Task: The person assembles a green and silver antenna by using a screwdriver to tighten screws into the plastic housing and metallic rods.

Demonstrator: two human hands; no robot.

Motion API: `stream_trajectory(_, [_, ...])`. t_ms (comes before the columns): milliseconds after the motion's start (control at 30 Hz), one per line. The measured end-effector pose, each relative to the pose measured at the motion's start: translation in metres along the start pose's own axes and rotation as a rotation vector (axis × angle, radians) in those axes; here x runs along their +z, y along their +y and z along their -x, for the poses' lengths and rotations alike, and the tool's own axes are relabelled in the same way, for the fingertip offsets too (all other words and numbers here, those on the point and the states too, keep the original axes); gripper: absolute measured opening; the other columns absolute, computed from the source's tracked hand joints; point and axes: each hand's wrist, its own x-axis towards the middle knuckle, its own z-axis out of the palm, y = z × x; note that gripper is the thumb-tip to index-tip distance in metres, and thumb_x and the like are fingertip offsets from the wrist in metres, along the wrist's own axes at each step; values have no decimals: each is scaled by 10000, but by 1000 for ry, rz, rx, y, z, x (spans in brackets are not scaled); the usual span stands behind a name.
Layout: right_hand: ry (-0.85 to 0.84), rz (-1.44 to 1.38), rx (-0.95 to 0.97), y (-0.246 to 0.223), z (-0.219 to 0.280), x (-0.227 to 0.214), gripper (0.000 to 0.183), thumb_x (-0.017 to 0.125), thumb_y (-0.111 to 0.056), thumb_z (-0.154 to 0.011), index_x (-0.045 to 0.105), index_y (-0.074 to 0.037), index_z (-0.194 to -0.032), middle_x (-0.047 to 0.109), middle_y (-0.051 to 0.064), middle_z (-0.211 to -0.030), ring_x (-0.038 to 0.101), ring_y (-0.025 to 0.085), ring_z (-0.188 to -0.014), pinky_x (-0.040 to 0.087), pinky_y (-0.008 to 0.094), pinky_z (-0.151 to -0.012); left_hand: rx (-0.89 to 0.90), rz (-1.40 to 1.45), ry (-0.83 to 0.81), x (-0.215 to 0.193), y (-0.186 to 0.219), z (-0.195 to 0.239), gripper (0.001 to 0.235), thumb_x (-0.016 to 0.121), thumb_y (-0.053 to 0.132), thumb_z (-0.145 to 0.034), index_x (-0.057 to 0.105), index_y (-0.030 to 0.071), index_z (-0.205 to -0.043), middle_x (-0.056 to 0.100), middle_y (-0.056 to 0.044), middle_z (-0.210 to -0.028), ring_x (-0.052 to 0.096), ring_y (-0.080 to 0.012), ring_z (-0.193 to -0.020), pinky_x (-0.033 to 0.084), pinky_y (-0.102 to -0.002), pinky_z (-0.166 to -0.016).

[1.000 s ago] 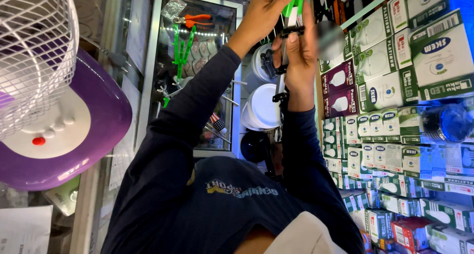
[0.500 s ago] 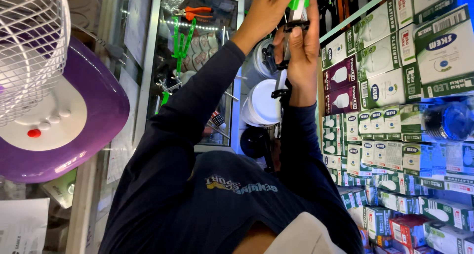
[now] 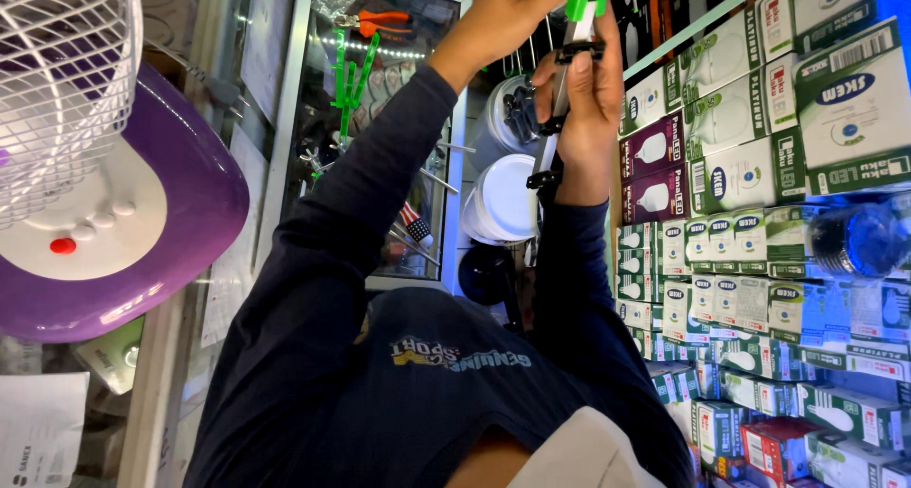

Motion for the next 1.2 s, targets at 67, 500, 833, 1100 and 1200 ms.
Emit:
stream_trajectory(67, [-11, -25, 20, -2, 0, -1, 546, 501, -312, -1209, 258, -88, -1644, 670, 128, -905, 536, 134, -584, 424, 237, -549, 72, 57, -29, 2, 8, -3, 365, 610, 388, -1111, 720, 41, -1128, 696, 33, -898, 601, -42, -837, 519, -270, -732])
stream_trajectory(500, [58, -70, 73, -1, 7, -5, 538, 488, -319, -1214, 277, -76, -1644, 668, 153, -915, 524, 138, -576, 419, 254, -543, 26, 23, -46, 7, 10, 0, 436, 581, 449, -1098, 721, 44, -1182, 742, 18, -939, 653, -55, -872, 545, -275, -768])
stream_trajectory(833, [-20, 64, -20, -11, 4, 2, 522, 473, -324, -1237, 233, -145, -1665, 677, 136, -899, 543, 145, -576, 446, 251, -541, -4, 61, -51, 7, 23, 8, 436, 593, 448, -1095, 698, 35, -1182, 745, -8, -977, 677, -86, -930, 568, -294, -834])
stream_trajectory(1100, [-24, 50, 13, -4, 6, -5, 516, 484, -324, -1240, 260, -125, -1659, 664, 142, -902, 535, 155, -583, 439, 252, -550, 38, 54, -61, 4, 33, 14, 450, 561, 457, -1121, 670, 28, -1204, 733, -33, -1007, 687, -102, -955, 563, -295, -869])
stream_trajectory(1200, [-40, 48, 15, -3, 5, -8, 501, 475, -343, -1236, 282, -114, -1638, 669, 146, -915, 549, 161, -593, 448, 251, -566, 21, 61, -72, 7, 30, 14, 454, 556, 468, -1116, 673, 38, -1196, 744, -32, -1000, 704, -101, -935, 576, -300, -864])
